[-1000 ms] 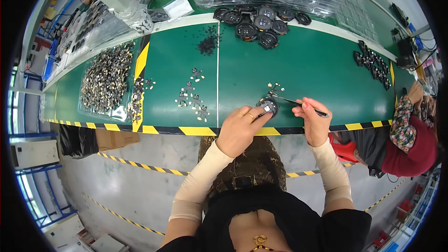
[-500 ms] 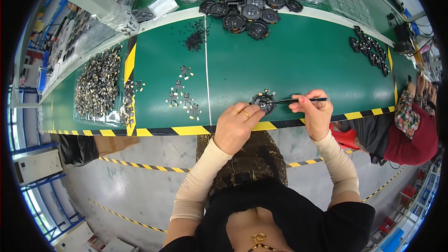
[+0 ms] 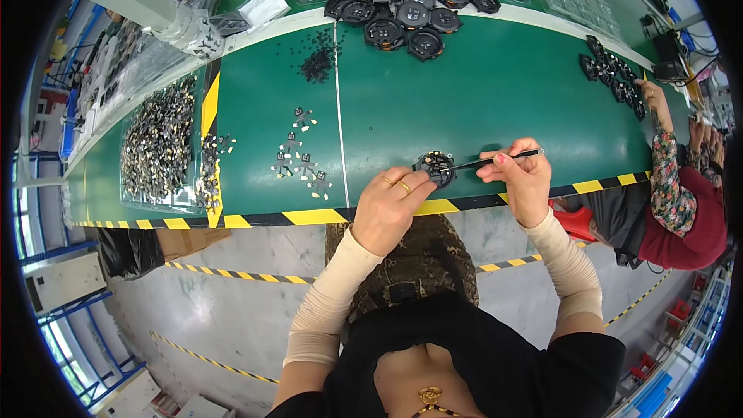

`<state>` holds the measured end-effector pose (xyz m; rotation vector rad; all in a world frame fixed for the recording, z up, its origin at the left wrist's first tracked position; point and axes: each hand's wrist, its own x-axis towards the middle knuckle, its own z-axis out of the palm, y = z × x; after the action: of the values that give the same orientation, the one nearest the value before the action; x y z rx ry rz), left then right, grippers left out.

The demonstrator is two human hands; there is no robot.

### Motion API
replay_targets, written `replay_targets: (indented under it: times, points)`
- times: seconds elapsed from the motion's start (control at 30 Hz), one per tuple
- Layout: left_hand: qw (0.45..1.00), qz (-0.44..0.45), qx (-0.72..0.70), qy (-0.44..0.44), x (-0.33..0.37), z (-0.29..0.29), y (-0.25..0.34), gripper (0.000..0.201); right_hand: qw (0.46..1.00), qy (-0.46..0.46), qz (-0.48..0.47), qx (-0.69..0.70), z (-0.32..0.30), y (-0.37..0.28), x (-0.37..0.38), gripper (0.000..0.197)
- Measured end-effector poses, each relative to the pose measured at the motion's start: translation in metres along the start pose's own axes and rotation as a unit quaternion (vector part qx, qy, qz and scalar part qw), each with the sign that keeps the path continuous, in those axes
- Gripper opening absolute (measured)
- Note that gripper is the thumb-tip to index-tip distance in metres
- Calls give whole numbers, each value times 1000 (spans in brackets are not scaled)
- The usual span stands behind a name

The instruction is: Assembling small speaker components at an electronics factory workstation.

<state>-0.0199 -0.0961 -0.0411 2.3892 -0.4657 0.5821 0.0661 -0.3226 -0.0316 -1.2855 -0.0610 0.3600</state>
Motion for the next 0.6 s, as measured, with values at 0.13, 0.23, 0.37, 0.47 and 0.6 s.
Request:
replay_targets:
  times: [0.13,0.23,0.37,0.47,0.6]
  points:
    - [1000,1,0,0,0,0,0,25,1000,-3,5,-8,2,-2,1,16]
    - [1000,1,0,-1,0,0,0,25,1000,-1,10,-10,2,-3,2,17]
    - [1000,-1,2,0,1,-1,1,26,1000,-4,12,-9,2,-3,3,17]
    - [1000,0,6,1,0,0,0,27,1000,-3,15,-2,2,-3,4,17]
    - [1000,10,23,-8,-1,-2,1,31,1000,-3,17,-7,1,-2,5,17]
